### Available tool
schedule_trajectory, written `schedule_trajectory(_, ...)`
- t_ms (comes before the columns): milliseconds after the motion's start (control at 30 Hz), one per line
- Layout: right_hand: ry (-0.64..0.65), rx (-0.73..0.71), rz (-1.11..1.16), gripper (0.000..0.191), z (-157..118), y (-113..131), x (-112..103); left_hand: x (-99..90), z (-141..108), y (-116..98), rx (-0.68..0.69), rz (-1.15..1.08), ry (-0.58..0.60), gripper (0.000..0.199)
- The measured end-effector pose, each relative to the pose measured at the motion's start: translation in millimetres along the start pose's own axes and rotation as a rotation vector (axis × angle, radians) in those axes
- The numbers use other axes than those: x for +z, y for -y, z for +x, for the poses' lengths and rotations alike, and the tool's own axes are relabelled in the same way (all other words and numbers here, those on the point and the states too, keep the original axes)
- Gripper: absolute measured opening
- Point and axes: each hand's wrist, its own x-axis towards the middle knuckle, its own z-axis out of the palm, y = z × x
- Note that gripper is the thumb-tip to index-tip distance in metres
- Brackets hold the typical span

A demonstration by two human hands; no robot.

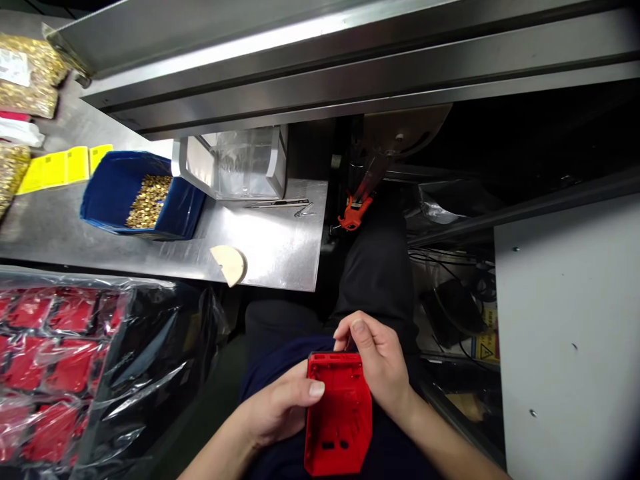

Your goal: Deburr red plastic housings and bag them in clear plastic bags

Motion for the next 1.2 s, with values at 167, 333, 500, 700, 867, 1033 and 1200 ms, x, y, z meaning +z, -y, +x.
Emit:
schedule_trajectory(167,-0.054,-0.022,-0.043,0.037,1,-2,0,-3.2,-1,3,-0.012,0.009,-0.012,0.049)
schedule_trajectory(333,-0.001,-0.01,-0.002,0.04,1,-2,1,-4.8,-1,6,-0.002,-0.014,-0.007,0.046)
schedule_trajectory(500,-0.184,-0.025,-0.141,0.041,3,-7,0,-3.7,-2,5,-0.007,-0.001,-0.033,0.048)
schedule_trajectory(700,-0.282,0.013,-0.11,0.017,17,-12,-12,-0.7,-2,3,-0.023,0.015,-0.019,0.069)
schedule_trajectory(867,-0.302,0.035,-0.077,0.026,28,-7,-25,-3.7,-3,3,-0.006,0.033,0.001,0.076)
schedule_trajectory(1033,-0.313,-0.029,-0.259,0.04,52,0,-29,-6.4,-9,3,0.084,0.038,-0.019,0.081)
schedule_trajectory(1200,-0.051,-0.299,-0.626,0.018,137,13,-4,-7.6,-21,5,0.161,0.12,-0.06,0.077)
